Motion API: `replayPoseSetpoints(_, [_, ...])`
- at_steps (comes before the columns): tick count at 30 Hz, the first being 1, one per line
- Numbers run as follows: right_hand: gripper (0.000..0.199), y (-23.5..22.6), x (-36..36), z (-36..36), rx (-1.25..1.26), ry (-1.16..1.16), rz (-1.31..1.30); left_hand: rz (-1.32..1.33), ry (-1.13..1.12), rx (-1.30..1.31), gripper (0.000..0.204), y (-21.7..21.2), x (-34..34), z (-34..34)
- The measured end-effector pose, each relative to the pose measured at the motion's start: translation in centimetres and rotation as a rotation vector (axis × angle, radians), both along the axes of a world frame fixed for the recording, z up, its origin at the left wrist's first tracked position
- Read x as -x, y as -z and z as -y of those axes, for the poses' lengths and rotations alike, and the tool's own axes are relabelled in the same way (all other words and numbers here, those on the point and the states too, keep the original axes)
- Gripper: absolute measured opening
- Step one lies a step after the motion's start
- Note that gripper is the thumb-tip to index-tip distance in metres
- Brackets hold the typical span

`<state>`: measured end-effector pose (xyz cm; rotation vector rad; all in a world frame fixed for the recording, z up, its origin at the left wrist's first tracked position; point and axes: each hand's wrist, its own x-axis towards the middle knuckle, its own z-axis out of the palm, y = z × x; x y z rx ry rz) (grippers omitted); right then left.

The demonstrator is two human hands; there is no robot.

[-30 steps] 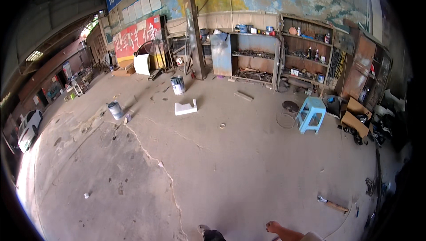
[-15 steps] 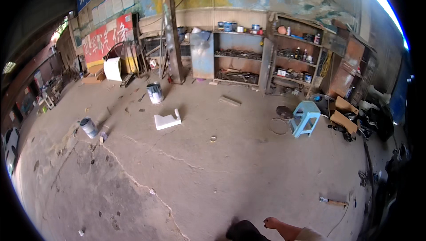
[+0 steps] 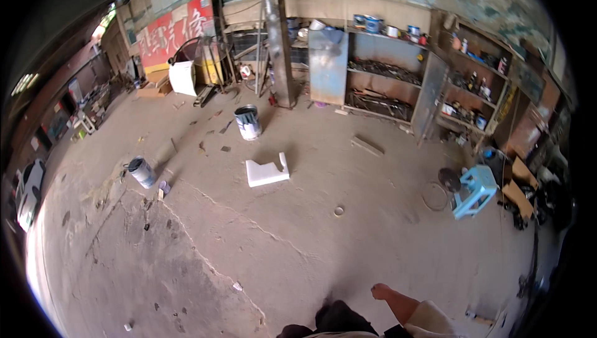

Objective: The person uses a welding torch to heat and weld a metal pipe attached to a vehicle's undercarriage. They repeatedly apply the flame to the joint, feed a welding rod, and inspect the work. The person then moves away from the vehicle, picks up a bucket, and walks through the workshop.

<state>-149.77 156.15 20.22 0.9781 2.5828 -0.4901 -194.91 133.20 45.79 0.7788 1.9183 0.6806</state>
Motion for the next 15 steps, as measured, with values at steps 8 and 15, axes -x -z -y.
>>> replayPoseSetpoints(8, [0.03, -15.5, 24.3, -21.6, 0.184, 0.604, -0.39, 0.064, -0.184, 0.029, 0.034, 1.8, 9.3, -7.5])
replayPoseSetpoints(15, [0.028, -10.3, 25.6, -26.2, 0.199, 0.336, -0.242, 0.042, -0.138, 0.001, 0.033, 1.9, 20.1, -18.1])
